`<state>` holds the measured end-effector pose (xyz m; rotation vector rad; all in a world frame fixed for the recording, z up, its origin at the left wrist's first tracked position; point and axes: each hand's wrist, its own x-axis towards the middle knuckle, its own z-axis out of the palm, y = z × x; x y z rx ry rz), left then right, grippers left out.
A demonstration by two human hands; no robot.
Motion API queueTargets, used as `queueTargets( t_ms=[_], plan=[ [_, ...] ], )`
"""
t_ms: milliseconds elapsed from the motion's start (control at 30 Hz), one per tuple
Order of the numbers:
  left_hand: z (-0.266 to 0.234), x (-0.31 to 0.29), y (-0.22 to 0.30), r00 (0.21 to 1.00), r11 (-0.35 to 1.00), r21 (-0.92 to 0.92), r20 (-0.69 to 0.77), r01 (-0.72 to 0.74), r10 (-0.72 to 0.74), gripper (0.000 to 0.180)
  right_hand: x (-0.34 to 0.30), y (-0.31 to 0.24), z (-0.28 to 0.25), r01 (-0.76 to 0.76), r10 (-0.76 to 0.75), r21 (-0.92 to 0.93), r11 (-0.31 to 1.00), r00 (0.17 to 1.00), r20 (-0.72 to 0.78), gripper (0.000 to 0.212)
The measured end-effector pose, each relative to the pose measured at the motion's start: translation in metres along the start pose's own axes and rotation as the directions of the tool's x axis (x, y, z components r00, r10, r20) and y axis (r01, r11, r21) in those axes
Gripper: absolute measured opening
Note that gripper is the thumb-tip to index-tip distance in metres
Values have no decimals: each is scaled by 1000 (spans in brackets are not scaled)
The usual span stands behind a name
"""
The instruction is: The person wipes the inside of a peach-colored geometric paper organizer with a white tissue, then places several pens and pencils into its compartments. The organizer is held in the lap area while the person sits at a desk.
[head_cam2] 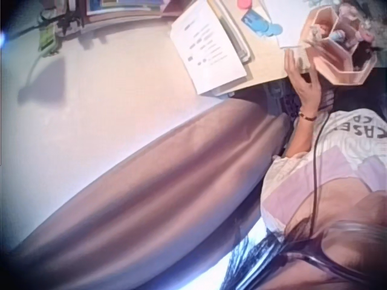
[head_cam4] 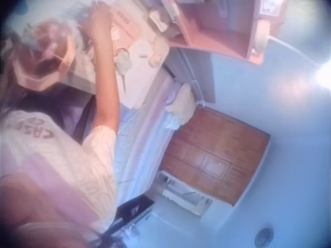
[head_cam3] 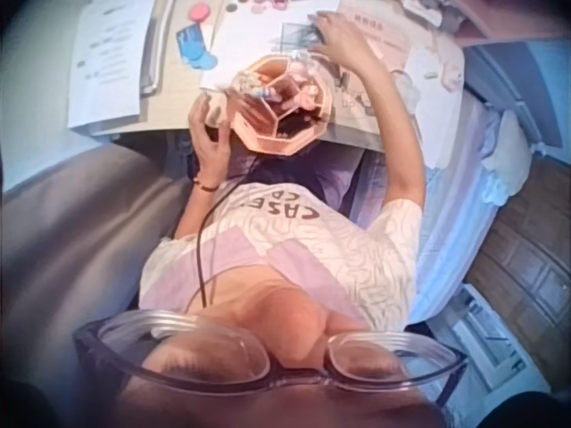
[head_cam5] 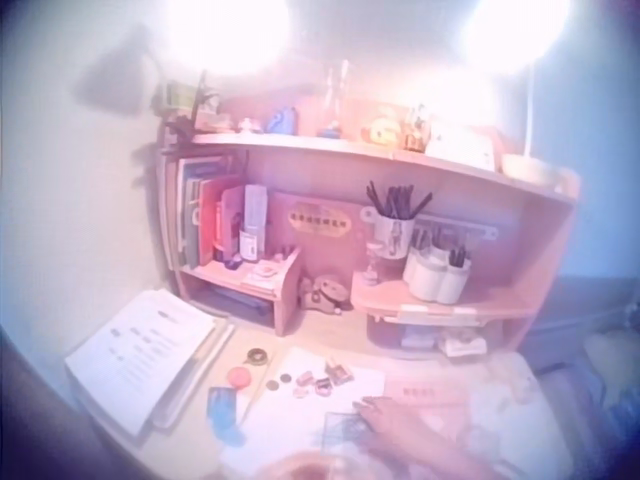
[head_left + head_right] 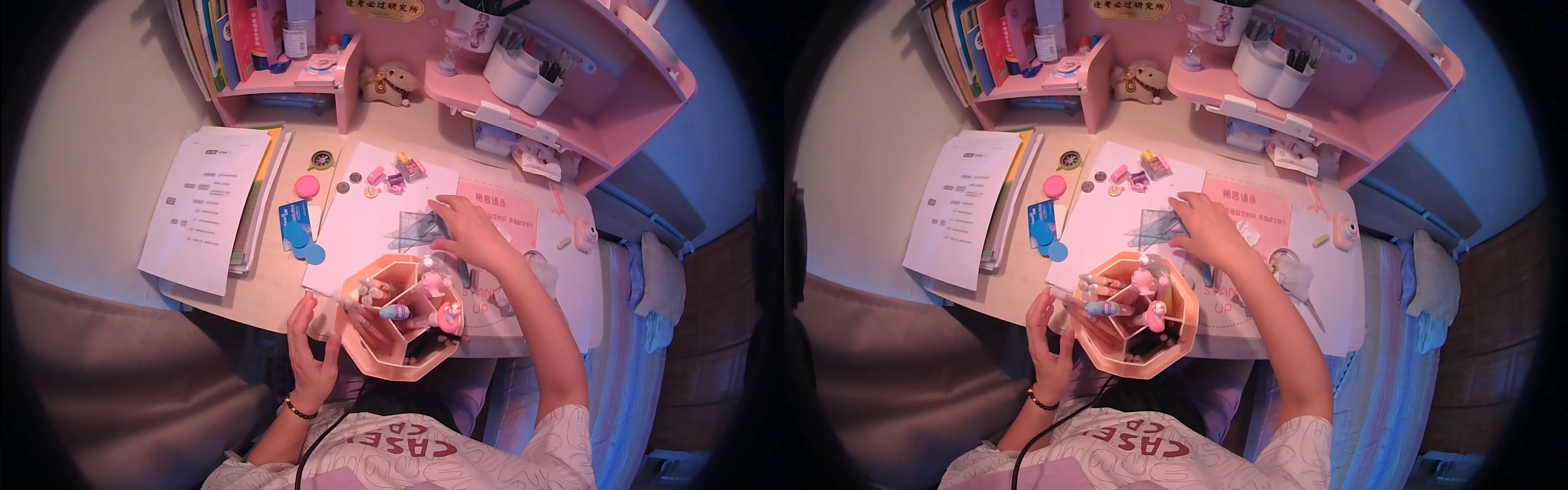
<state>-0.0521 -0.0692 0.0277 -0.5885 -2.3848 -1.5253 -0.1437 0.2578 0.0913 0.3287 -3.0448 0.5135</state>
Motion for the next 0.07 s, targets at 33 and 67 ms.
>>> queueTargets(
  t_ms=[33, 67],
  plan=[
    [-3, 0, -1, 1000, 1000, -22, 23, 15, -15, 62, 10, 1, 4, 5, 0, -53, 999, 996, 91, 60],
    [-7, -2, -5, 992, 1000, -23, 127, 10, -7, 66, 19, 2, 6, 14, 6, -106, 994, 984, 180, 62]
  ],
)
